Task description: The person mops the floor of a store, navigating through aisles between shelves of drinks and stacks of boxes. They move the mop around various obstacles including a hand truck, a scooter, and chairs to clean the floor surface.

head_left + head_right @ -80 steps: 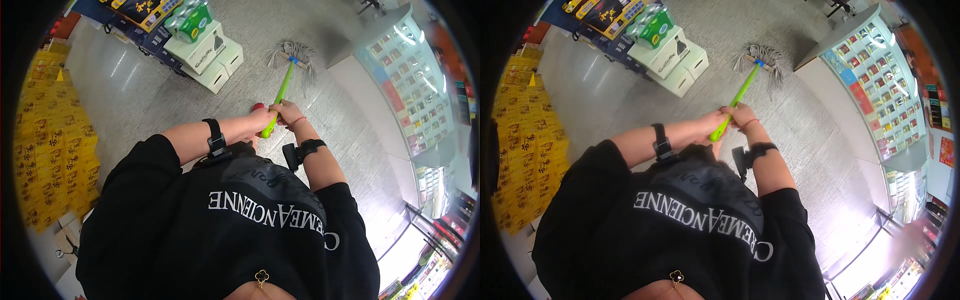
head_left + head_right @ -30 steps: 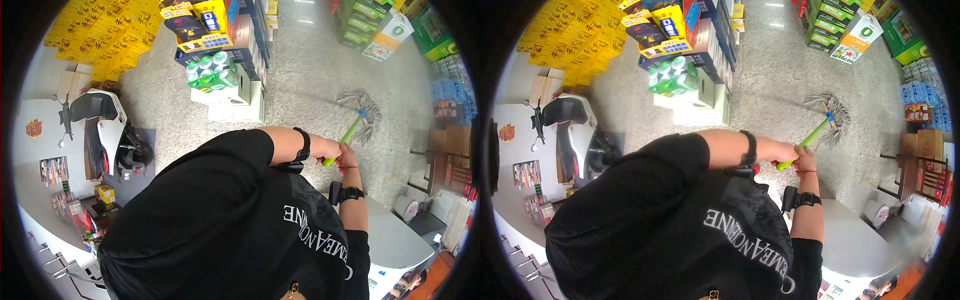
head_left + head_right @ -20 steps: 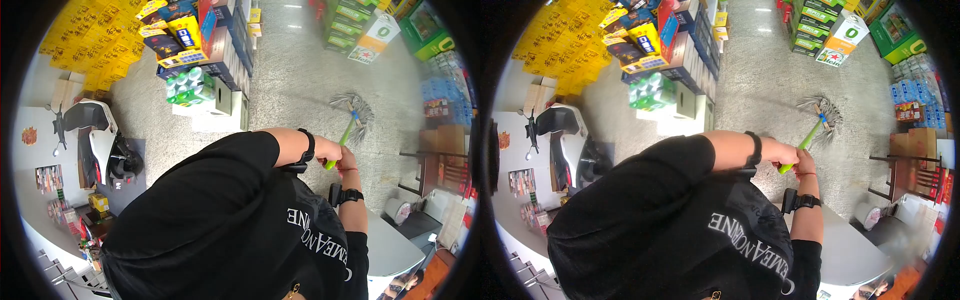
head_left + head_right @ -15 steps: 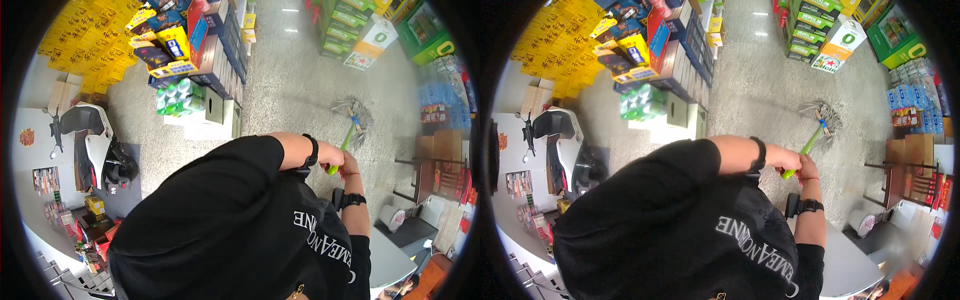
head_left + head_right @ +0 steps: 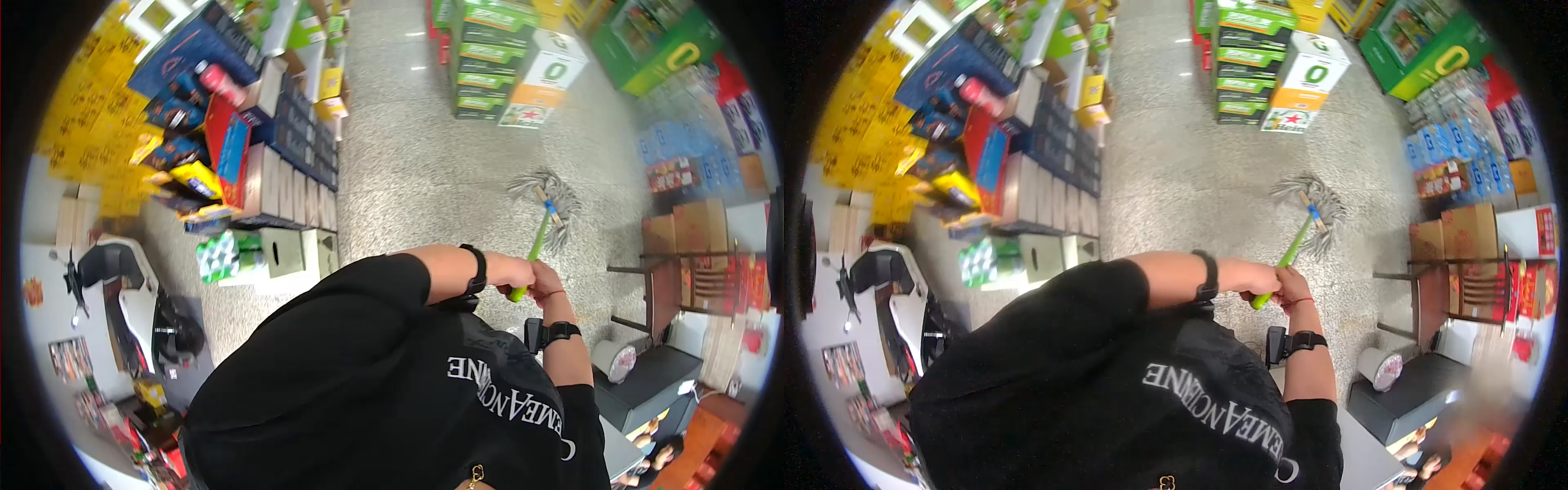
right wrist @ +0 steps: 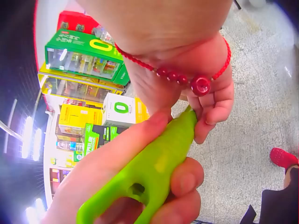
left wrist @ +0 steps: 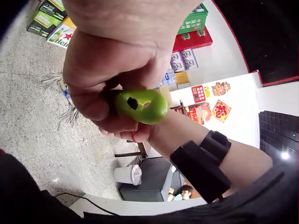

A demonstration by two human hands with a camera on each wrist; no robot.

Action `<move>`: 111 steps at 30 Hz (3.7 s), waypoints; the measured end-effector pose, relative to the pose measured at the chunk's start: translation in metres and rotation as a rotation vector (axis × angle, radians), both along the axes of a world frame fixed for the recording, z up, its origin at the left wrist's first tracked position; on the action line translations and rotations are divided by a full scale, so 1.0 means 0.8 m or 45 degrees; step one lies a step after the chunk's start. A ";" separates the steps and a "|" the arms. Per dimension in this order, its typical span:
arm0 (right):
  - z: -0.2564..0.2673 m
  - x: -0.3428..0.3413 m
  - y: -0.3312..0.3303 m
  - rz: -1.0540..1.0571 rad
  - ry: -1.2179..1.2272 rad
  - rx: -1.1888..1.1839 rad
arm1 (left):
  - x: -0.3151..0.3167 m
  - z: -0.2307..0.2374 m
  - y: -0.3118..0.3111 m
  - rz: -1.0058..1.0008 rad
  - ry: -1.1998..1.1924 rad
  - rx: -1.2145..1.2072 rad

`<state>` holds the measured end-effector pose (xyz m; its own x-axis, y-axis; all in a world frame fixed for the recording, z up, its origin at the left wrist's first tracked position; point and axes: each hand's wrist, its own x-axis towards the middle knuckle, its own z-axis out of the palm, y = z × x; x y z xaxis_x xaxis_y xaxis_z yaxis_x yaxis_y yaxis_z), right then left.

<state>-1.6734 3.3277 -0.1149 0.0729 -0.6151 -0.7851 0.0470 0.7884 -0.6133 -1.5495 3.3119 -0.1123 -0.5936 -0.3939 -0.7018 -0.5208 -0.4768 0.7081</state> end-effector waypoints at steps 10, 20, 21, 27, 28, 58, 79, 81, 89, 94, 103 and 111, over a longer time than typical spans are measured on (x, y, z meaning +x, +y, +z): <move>-0.024 -0.074 -0.091 0.102 -0.001 0.000 | -0.058 0.009 -0.088 0.023 -0.103 -0.045; -0.063 -0.259 -0.210 0.223 0.012 -0.095 | -0.240 -0.018 -0.190 0.115 -0.162 -0.052; -0.059 -0.280 -0.220 0.253 0.035 -0.079 | -0.262 -0.022 -0.201 0.107 -0.167 -0.049; -0.056 -0.387 -0.287 0.340 0.081 -0.079 | -0.369 -0.026 -0.256 0.165 -0.091 -0.035; -0.062 -0.398 -0.297 0.316 0.087 -0.124 | -0.378 -0.018 -0.266 0.150 -0.133 -0.003; -0.028 -0.665 -0.793 0.234 -0.019 -0.067 | -0.666 -0.009 -0.754 0.347 -0.063 0.122; -0.051 -0.917 -1.091 0.482 -0.060 -0.076 | -0.914 0.016 -1.025 0.574 -0.108 0.126; -0.053 -0.941 -1.127 0.563 -0.055 -0.106 | -0.939 0.002 -1.051 0.615 -0.079 0.083; -0.087 -0.977 -1.223 0.691 -0.208 -0.060 | -0.976 -0.022 -1.134 0.817 -0.242 0.136; -0.073 -0.976 -1.299 0.727 -0.171 -0.074 | -0.979 -0.039 -1.196 0.918 -0.109 0.132; -0.080 -0.987 -1.486 0.777 -0.069 -0.059 | -1.005 -0.055 -1.384 0.931 -0.162 0.115; -0.060 -0.945 -1.659 0.743 -0.072 -0.049 | -0.953 -0.019 -1.553 0.831 -0.017 0.169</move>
